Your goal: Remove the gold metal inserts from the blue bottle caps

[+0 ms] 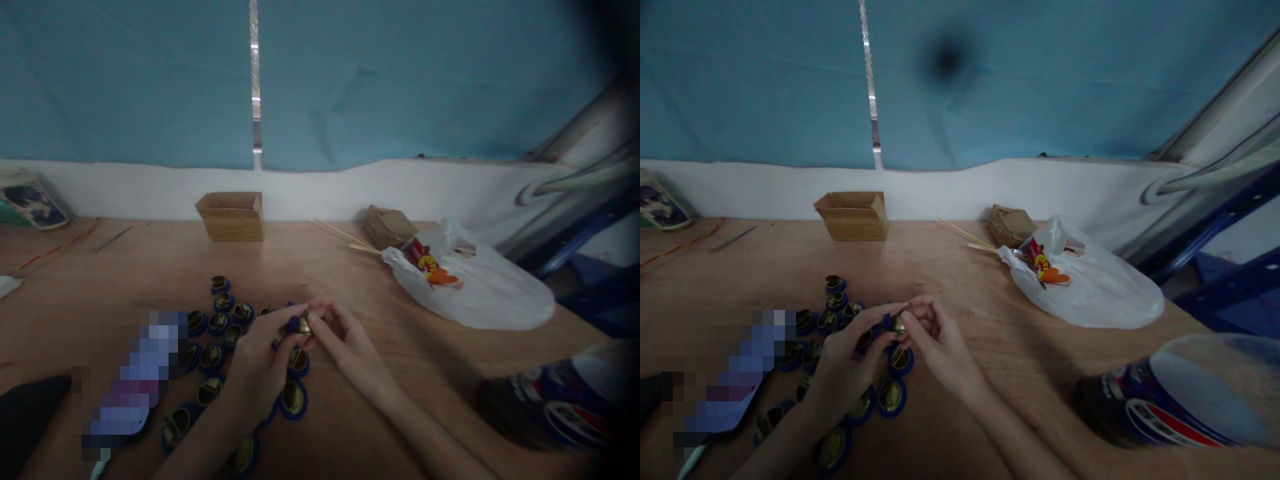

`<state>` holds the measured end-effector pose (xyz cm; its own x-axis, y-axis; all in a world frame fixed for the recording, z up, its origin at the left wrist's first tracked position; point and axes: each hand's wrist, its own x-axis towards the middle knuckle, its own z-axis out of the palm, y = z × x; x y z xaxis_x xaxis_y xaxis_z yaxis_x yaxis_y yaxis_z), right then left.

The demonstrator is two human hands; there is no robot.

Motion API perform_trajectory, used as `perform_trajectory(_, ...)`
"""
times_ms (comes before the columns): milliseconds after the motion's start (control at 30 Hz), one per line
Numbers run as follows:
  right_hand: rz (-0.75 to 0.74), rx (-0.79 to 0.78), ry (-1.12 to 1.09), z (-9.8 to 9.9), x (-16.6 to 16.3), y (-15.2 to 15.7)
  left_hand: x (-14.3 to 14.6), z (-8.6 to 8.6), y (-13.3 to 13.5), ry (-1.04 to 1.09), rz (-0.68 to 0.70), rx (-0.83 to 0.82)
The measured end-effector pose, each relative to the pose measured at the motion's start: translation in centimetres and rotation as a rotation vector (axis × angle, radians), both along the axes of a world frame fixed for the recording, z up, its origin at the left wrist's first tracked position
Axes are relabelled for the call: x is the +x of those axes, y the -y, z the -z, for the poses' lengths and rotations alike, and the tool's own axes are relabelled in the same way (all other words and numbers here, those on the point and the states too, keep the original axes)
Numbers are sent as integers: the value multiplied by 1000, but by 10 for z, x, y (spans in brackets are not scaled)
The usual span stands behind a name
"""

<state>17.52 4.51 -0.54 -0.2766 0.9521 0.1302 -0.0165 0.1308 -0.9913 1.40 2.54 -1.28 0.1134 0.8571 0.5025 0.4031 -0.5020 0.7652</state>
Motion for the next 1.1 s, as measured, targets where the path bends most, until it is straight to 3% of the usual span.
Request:
perform_trajectory(100,-51,-40,0,2,2,-1,1,7,1,-138,2,148)
perform_trajectory(233,-84,-26,27,0,3,-2,2,8,2,-186,-45,155)
perform_trajectory(400,242,130,199,2,19,-19,0,-2,4,-172,-157,76)
perform_trajectory(567,533,351,483,19,53,-49,2,-2,4,-114,-184,22)
perform_trajectory(700,517,338,551,35,64,-69,4,1,5,-110,-162,-2)
perform_trajectory(900,380,330,601,48,49,-85,1,3,2,-140,-95,83)
perform_trajectory(1100,366,339,541,30,45,-76,0,1,-2,-35,-71,36)
